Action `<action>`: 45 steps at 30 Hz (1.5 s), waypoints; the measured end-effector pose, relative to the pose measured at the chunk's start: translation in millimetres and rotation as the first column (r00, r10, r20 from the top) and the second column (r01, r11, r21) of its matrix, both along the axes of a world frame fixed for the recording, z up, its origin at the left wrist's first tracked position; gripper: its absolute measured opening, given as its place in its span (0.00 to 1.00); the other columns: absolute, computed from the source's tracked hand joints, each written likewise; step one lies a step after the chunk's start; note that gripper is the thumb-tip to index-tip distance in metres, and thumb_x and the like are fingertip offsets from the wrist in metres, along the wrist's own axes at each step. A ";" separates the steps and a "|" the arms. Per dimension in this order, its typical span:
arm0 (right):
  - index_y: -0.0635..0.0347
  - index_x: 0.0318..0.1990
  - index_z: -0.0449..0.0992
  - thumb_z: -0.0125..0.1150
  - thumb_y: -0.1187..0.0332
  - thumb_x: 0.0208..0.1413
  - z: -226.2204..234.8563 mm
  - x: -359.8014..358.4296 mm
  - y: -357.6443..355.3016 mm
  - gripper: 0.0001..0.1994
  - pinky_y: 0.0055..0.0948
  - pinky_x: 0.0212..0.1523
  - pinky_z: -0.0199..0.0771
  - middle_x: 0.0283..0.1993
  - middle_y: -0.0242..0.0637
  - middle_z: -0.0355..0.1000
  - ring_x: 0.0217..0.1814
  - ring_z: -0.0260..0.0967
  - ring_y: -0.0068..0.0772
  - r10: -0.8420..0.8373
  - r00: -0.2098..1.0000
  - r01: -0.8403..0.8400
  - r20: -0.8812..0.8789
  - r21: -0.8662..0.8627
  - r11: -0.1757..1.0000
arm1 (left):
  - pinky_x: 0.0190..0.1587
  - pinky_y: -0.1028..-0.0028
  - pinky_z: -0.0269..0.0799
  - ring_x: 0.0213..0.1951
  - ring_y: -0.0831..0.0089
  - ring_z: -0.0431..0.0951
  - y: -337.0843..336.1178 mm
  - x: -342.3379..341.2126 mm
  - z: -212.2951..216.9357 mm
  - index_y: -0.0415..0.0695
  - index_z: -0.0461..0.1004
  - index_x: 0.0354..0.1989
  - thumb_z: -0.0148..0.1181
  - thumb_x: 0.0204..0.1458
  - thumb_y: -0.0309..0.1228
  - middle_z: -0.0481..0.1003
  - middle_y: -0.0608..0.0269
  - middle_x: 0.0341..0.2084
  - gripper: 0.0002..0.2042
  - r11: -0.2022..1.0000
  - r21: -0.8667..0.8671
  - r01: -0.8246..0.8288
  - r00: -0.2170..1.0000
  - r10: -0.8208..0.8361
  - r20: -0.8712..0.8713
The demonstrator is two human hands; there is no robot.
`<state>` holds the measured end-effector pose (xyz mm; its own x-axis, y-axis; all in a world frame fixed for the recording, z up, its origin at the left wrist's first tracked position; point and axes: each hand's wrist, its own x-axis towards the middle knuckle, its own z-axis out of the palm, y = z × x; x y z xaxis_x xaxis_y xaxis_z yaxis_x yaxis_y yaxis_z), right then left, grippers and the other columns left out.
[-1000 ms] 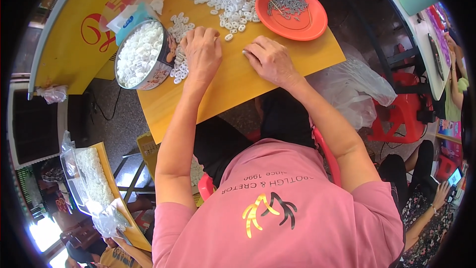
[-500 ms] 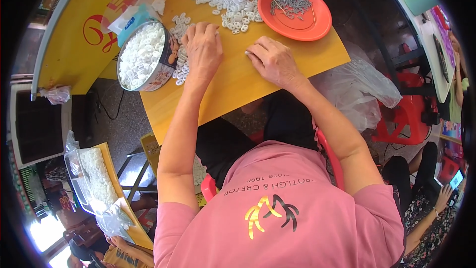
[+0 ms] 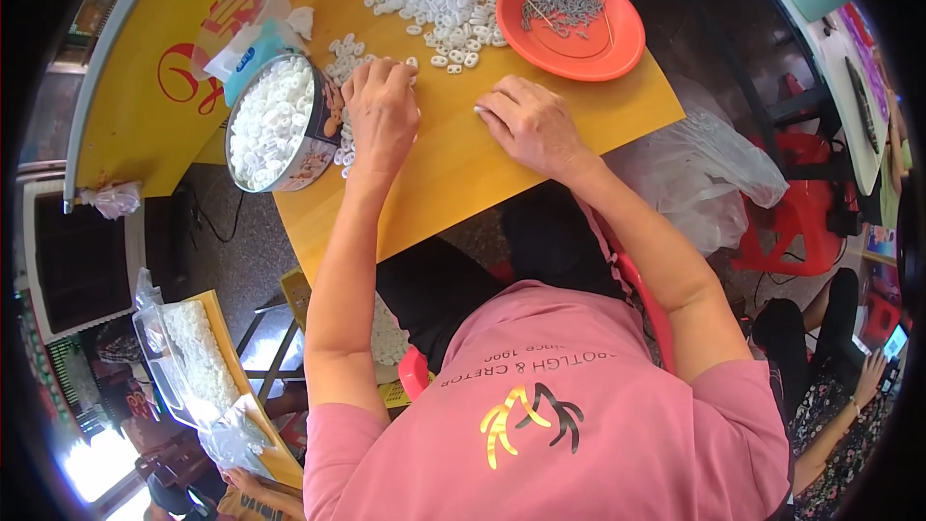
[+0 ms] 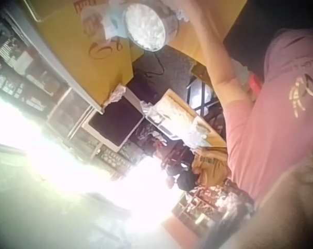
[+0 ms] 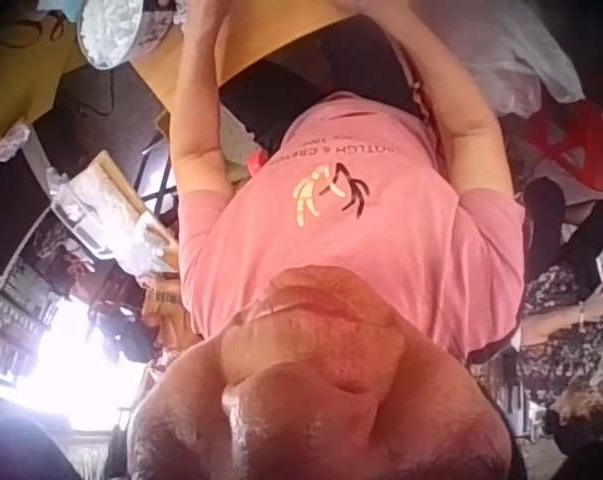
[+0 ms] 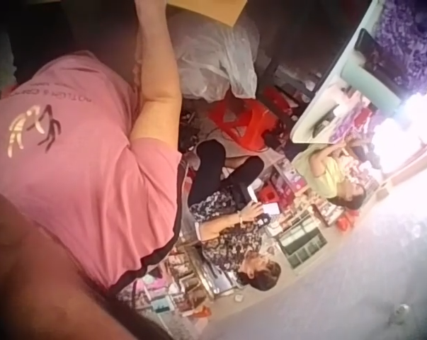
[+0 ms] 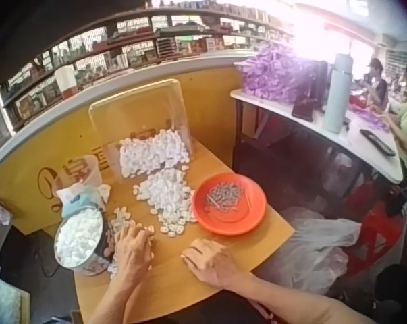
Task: Assemble small white circular plastic parts with metal pins on a wooden table.
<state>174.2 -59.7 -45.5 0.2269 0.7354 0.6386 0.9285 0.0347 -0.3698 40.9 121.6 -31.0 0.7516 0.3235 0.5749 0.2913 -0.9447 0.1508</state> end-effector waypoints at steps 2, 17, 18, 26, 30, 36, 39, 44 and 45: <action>0.58 0.32 0.76 0.63 0.70 0.50 0.4 0.0 -0.2 0.03 0.36 0.35 0.72 0.31 0.36 0.68 0.35 0.71 0.38 0.003 1.000 -0.003 -0.005 -0.002 1.000 | 0.51 0.60 0.61 0.47 0.59 0.71 1.3 3.5 1.5 0.46 0.77 0.37 0.56 0.49 0.23 0.75 0.64 0.38 0.08 0.999 -0.036 -0.031 0.999 0.031 0.011; 0.60 0.34 0.77 0.65 0.73 0.49 8.1 0.2 -1.4 0.06 0.36 0.36 0.72 0.34 0.37 0.70 0.35 0.71 0.40 0.028 0.997 -0.032 -0.072 -0.053 0.998 | 0.51 0.61 0.66 0.47 0.57 0.71 4.9 20.4 12.6 0.41 0.77 0.41 0.56 0.46 0.17 0.75 0.58 0.41 0.13 0.961 -0.156 0.230 0.973 -0.225 0.046; 0.60 0.35 0.77 0.65 0.73 0.49 8.7 0.1 -1.1 0.06 0.36 0.36 0.72 0.34 0.37 0.70 0.35 0.71 0.40 0.027 0.997 -0.031 -0.073 -0.057 0.998 | 0.51 0.61 0.66 0.47 0.57 0.71 3.6 21.0 14.0 0.41 0.77 0.41 0.56 0.46 0.17 0.75 0.58 0.41 0.13 0.961 -0.157 0.227 0.974 -0.222 0.044; 0.60 0.35 0.77 0.65 0.73 0.48 7.8 1.9 -0.8 0.06 0.36 0.36 0.71 0.34 0.36 0.69 0.35 0.71 0.40 0.036 0.995 -0.042 -0.089 -0.061 0.997 | 0.44 0.62 0.65 0.42 0.58 0.72 6.8 6.5 12.2 0.41 0.76 0.36 0.59 0.45 0.20 0.74 0.59 0.35 0.09 0.999 -0.028 0.043 0.997 -0.044 -0.060; 0.58 0.32 0.76 0.65 0.71 0.48 8.9 1.3 1.7 0.05 0.35 0.33 0.69 0.31 0.33 0.67 0.34 0.70 0.35 0.029 0.998 -0.031 -0.051 -0.031 0.999 | 0.41 0.61 0.63 0.38 0.58 0.71 -0.5 27.3 10.9 0.43 0.77 0.35 0.61 0.48 0.26 0.74 0.59 0.31 0.06 0.989 -0.122 0.083 0.996 -0.081 0.023; 0.58 0.31 0.75 0.65 0.70 0.48 6.3 2.0 2.1 0.05 0.35 0.33 0.68 0.30 0.34 0.66 0.33 0.69 0.36 0.018 0.998 -0.020 -0.056 -0.045 0.999 | 0.42 0.61 0.63 0.38 0.60 0.72 -15.4 56.3 15.3 0.45 0.77 0.35 0.64 0.48 0.33 0.75 0.60 0.30 0.08 0.996 -0.091 0.011 0.993 -0.021 -0.119; 0.58 0.30 0.74 0.65 0.70 0.48 6.0 2.4 2.5 0.05 0.36 0.33 0.68 0.30 0.35 0.65 0.33 0.68 0.36 0.022 0.998 -0.025 -0.067 -0.046 0.999 | 0.42 0.62 0.64 0.38 0.61 0.73 -14.0 58.1 14.0 0.45 0.76 0.35 0.64 0.49 0.31 0.75 0.62 0.30 0.07 0.994 -0.103 0.022 0.991 -0.035 -0.128; 0.58 0.31 0.75 0.64 0.71 0.48 7.4 3.5 1.8 0.05 0.36 0.33 0.68 0.30 0.35 0.65 0.33 0.68 0.37 0.025 0.996 -0.029 -0.087 -0.047 0.998 | 0.42 0.62 0.65 0.38 0.60 0.73 -17.1 61.5 21.0 0.43 0.73 0.34 0.63 0.48 0.25 0.75 0.61 0.31 0.06 0.974 -0.187 0.124 0.987 -0.140 -0.075; 0.58 0.31 0.75 0.64 0.71 0.48 7.6 4.0 1.4 0.05 0.37 0.33 0.68 0.30 0.36 0.66 0.33 0.68 0.37 0.024 0.996 -0.029 -0.091 -0.050 0.998 | 0.41 0.62 0.67 0.38 0.59 0.73 -21.1 64.2 25.0 0.42 0.73 0.34 0.62 0.48 0.24 0.74 0.60 0.32 0.06 0.960 -0.211 0.183 0.979 -0.198 -0.053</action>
